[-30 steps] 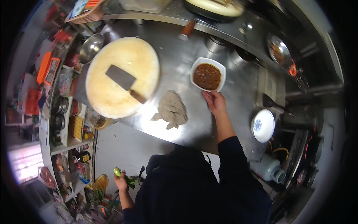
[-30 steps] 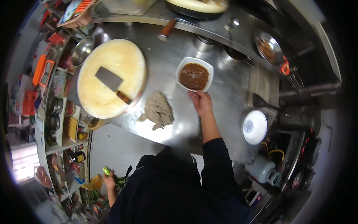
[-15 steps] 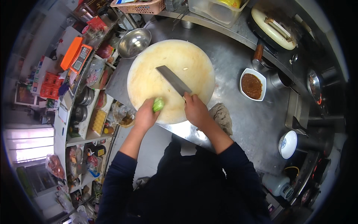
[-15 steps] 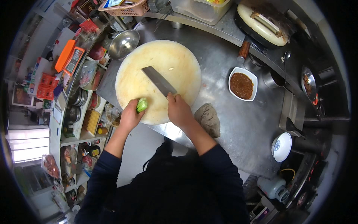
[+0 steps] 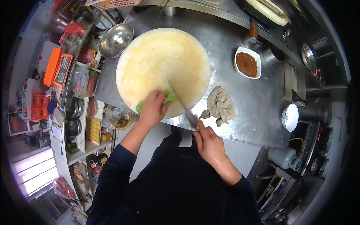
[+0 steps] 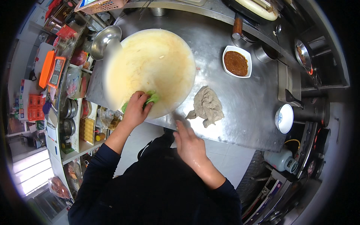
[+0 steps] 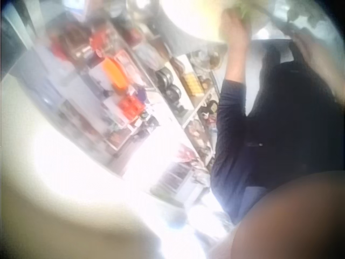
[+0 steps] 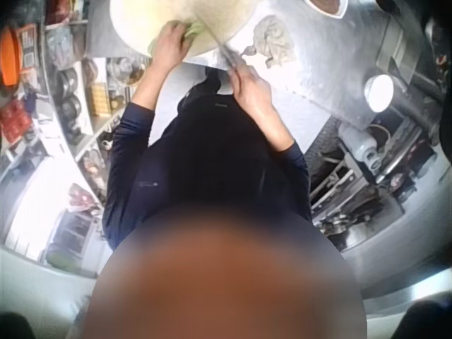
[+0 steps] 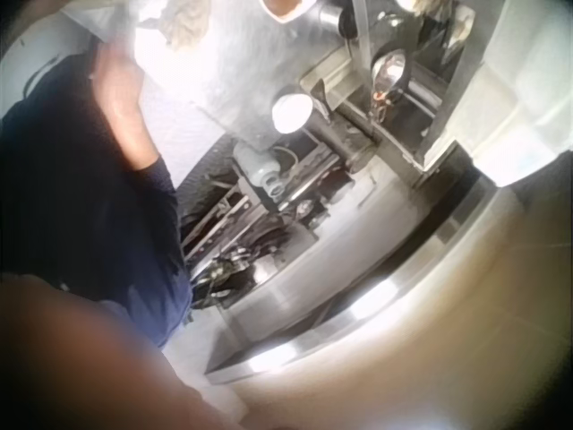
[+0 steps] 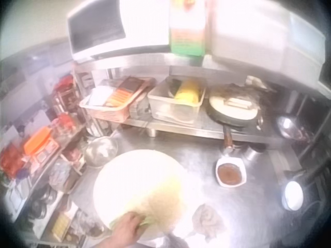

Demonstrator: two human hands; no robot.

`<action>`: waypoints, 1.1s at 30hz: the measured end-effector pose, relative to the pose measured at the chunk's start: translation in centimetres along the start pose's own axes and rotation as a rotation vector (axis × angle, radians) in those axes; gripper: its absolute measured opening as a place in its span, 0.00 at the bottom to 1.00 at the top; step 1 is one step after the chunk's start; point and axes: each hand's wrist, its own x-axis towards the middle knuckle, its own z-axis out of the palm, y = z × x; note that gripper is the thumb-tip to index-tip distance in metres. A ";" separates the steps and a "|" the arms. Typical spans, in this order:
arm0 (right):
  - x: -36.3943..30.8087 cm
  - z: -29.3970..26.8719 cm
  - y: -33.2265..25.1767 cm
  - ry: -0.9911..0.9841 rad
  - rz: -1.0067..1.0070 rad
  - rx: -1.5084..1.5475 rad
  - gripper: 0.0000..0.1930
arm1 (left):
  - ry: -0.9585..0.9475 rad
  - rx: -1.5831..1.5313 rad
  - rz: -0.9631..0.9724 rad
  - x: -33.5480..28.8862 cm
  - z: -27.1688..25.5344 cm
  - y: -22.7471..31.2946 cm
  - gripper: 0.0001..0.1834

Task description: The person fries rectangular tofu slices in a wok, transfers them to a tray, retrieves and washes leafy greens, places the greens in a pot of boiling water, and returns to frying more tofu. The person uses chopsticks, a slotted spoon, and a knife during the process.

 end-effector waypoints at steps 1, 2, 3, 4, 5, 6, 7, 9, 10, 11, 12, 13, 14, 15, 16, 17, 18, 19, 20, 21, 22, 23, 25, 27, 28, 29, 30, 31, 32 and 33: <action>-0.4 -0.4 -0.6 -0.018 -0.042 -0.067 0.21 | -0.008 0.026 0.013 0.2 0.2 -0.1 0.16; -0.6 -0.7 -1.0 -0.047 -0.041 -0.107 0.21 | 0.016 0.018 0.034 0.3 0.4 0.0 0.15; -0.7 -0.8 -1.2 -0.053 -0.062 -0.137 0.21 | 0.040 0.011 0.054 0.5 0.5 -0.1 0.13; -0.6 -0.8 -1.2 -0.101 -0.062 -0.174 0.21 | 0.040 0.000 0.081 0.6 0.5 -0.2 0.12; -0.4 -0.5 -1.1 -0.079 -0.082 -0.181 0.21 | 0.025 0.014 0.047 0.7 0.5 -0.2 0.13; 0.0 0.0 -0.8 -0.096 -0.079 -0.195 0.21 | -0.015 0.023 0.023 0.7 0.5 -0.2 0.13; 0.4 0.7 -0.3 -0.111 -0.075 -0.209 0.21 | -0.079 0.035 -0.033 0.5 0.5 -0.2 0.14; 1.5 2.5 0.9 -0.079 -0.102 -0.183 0.20 | -0.039 0.027 0.010 0.1 0.7 -0.2 0.14; 1.9 3.3 1.6 -0.073 -0.104 -0.187 0.20 | -0.007 0.017 0.020 -0.2 0.8 -0.3 0.14; 2.0 4.0 2.3 -0.060 -0.121 -0.166 0.20 | -0.005 0.065 0.036 -0.5 1.0 -0.5 0.14; 2.0 4.6 3.0 -0.060 -0.124 -0.162 0.20 | 0.017 0.105 0.057 -0.8 1.1 -0.8 0.13; 1.9 5.0 3.7 -0.054 -0.147 -0.161 0.20 | 0.034 0.142 0.095 -1.0 1.2 -1.3 0.13; 2.0 5.3 4.6 0.028 -0.184 -0.007 0.19 | 0.033 0.203 0.049 -0.9 1.1 -2.1 0.15; 2.2 5.5 5.6 0.118 -0.245 0.145 0.19 | 0.032 0.263 0.022 -0.8 0.7 -3.2 0.17; 2.3 5.3 6.6 0.208 -0.274 0.272 0.19 | 0.080 0.271 0.003 -0.2 0.2 -4.4 0.19; 2.1 5.0 7.7 0.091 -0.079 0.570 0.18 | -0.007 0.335 -0.204 0.9 -0.5 -6.1 0.18; 1.9 4.5 8.7 -0.031 0.158 0.832 0.18 | 0.057 0.321 -0.248 2.1 -1.6 -7.7 0.17; 1.8 4.0 9.7 -0.183 0.438 1.091 0.17 | 0.084 0.356 -0.210 3.1 -2.6 -9.1 0.16; 1.8 3.5 10.8 -0.127 0.476 1.195 0.17 | 0.192 0.335 -0.108 3.7 -3.2 -9.7 0.16; 2.0 3.0 11.7 -0.097 0.527 1.330 0.17 | 0.274 0.325 -0.045 4.2 -3.6 -10.0 0.16; 2.1 2.7 12.2 -0.036 0.589 1.357 0.17 | 0.284 0.349 -0.066 4.7 -3.6 -9.9 0.17; 2.4 2.4 12.7 -0.028 0.586 1.366 0.17 | 0.287 0.373 -0.095 4.9 -3.1 -9.2 0.17; 3.2 2.7 12.8 -0.068 0.656 1.334 0.16 | 0.323 0.447 -0.083 5.2 -1.2 -6.8 0.19; 4.1 3.5 12.1 -0.108 0.568 1.311 0.14 | 0.291 0.173 0.065 5.6 1.6 -4.0 0.23; 4.4 4.1 11.6 -0.149 0.502 1.328 0.13 | 0.190 0.156 0.034 5.7 3.1 -2.6 0.30; 4.6 4.8 11.0 -0.182 0.534 1.239 0.12 | 0.171 0.125 0.004 5.7 4.2 -1.4 0.32; 4.5 5.4 10.3 -0.227 0.517 1.183 0.11 | 0.175 0.120 0.010 5.1 4.9 -0.6 0.34; 4.2 6.1 9.5 -0.263 0.500 1.124 0.10 | 0.197 0.094 0.011 4.3 5.5 0.1 0.34; 3.9 6.6 8.8 -0.288 0.481 1.072 0.10 | 0.215 0.035 -0.021 3.5 6.0 0.6 0.34; 3.2 7.3 7.8 -0.346 0.492 1.040 0.10 | 0.278 -0.033 -0.061 2.4 6.5 1.0 0.30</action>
